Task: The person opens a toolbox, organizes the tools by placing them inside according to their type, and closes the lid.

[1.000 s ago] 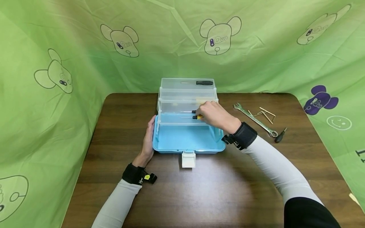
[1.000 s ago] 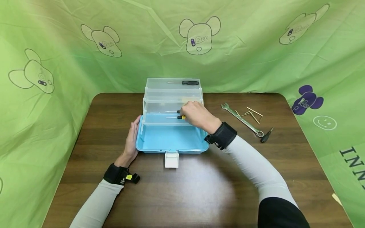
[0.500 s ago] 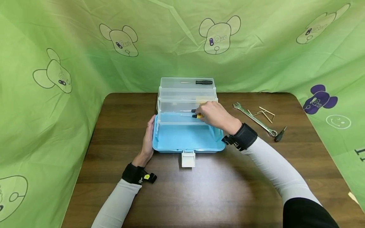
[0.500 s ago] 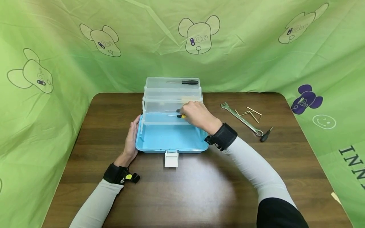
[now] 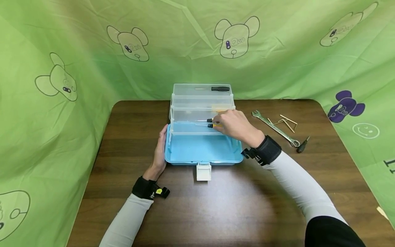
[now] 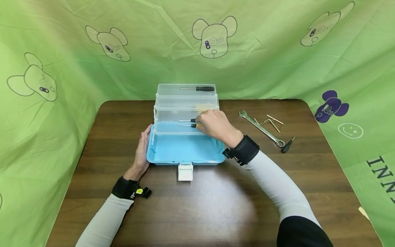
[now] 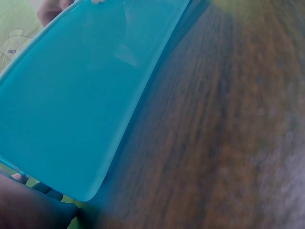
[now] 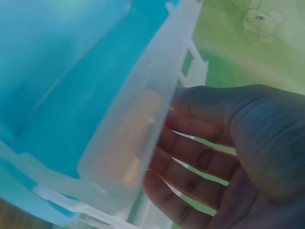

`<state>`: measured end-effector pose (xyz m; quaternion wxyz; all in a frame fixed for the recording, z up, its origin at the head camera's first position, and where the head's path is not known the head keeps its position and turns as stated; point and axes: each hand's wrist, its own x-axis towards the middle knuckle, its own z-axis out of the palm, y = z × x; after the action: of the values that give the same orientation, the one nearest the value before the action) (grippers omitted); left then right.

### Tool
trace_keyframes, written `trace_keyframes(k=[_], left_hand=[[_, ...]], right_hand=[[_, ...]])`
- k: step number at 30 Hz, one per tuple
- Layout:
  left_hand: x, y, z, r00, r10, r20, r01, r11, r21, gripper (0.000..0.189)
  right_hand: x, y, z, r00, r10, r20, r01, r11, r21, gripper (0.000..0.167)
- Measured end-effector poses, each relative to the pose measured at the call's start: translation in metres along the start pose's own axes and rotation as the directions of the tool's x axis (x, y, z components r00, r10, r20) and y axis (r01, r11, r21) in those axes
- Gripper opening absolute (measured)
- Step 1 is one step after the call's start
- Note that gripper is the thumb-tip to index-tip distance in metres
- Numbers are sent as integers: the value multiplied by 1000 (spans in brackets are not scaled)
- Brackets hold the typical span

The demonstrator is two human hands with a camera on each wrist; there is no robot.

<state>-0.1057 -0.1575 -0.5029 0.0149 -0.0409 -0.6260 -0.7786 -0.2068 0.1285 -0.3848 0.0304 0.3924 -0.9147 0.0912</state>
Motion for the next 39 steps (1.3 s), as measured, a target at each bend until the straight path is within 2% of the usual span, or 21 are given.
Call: trace_keyframes(k=[7, 13, 19, 29, 39], left_hand=[[0, 2, 1, 1000, 7, 7, -7, 1000, -6, 66], [0, 0, 0, 1000, 12, 4, -12, 1000, -5, 67], [0, 0, 0, 1000, 9, 3, -9, 1000, -16, 69], [-1, 0, 2, 1000, 6, 3, -6, 1000, -18, 68], [0, -1, 1, 1000, -14, -6, 14, 1000, -9, 69]], right_hand=[[-11, 4, -19, 998, 16, -55, -15, 1000, 11, 26], [-24, 13, -36, 996, 25, -87, -26, 1000, -11, 25], [-37, 26, -48, 990, 69, -122, -71, 997, -13, 21], [-65, 60, -52, 972, 187, -140, -195, 980, -49, 18], [-85, 85, -43, 952, 273, -141, -283, 957, -60, 21]])
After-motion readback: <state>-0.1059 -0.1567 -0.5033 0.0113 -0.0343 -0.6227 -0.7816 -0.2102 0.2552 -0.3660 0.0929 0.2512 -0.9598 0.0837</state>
